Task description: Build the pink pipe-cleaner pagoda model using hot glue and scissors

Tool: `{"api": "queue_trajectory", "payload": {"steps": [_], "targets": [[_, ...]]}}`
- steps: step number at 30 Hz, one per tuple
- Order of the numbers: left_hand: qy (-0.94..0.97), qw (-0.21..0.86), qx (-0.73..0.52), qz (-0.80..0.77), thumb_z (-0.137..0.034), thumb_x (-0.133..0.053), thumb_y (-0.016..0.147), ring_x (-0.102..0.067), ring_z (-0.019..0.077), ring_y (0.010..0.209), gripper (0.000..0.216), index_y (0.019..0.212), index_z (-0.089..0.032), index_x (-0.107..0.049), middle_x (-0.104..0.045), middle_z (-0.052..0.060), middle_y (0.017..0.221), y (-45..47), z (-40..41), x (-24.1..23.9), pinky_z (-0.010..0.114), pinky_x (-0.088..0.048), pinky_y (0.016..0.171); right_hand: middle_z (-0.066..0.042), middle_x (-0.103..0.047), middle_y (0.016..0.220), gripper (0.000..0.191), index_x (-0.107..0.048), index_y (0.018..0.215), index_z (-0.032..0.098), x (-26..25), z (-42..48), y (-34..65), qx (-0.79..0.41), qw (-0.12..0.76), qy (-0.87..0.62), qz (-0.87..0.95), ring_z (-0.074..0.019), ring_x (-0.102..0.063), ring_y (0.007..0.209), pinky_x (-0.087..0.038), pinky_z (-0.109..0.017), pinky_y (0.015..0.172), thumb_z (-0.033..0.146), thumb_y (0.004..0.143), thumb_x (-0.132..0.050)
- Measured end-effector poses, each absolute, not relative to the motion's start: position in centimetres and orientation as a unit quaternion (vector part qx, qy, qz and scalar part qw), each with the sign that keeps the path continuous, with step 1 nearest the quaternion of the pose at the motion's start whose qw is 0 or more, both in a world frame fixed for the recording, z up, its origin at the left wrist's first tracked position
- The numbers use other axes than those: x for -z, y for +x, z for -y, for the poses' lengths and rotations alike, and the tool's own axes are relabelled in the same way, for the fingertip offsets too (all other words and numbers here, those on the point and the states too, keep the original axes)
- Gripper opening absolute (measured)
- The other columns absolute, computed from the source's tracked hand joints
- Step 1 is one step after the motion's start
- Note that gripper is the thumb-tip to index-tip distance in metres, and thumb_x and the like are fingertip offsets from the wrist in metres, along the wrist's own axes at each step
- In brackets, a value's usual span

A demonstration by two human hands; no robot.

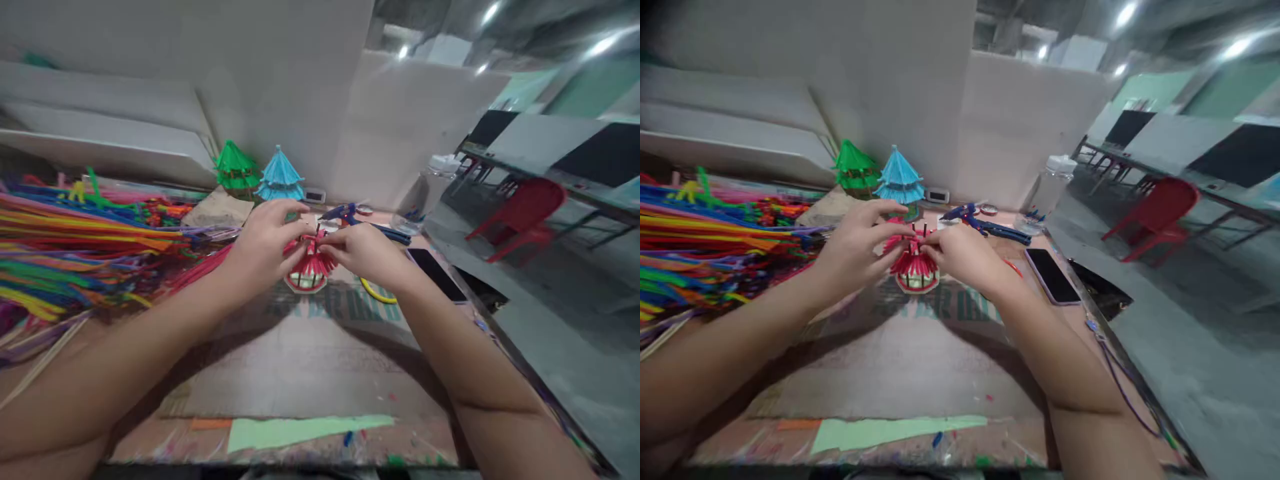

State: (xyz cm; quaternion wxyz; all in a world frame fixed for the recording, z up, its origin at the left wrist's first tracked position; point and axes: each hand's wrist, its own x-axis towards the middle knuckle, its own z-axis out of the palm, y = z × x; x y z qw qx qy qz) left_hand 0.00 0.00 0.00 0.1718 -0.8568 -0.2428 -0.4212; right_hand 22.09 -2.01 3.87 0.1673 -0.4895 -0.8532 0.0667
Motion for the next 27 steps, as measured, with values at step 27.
{"api": "queue_trajectory", "payload": {"steps": [27], "targets": [[-0.841, 0.229, 0.414, 0.263, -0.028, -0.062, 0.103, -0.062, 0.0330, 0.130, 0.019, 0.111, -0.018, -0.076, -0.071, 0.015, 0.132, 0.4, -0.3, 0.5, 0.055, -0.051, 0.112, -0.005, -0.083, 0.088, 0.020, -0.085, 0.098, 0.016, -2.6, 0.8, 22.0, -0.169, 0.245, -0.480, 0.826, -0.0164, -0.071, 0.077, -0.046, -0.027, 0.071, 0.015, 0.097, -0.065]]}}
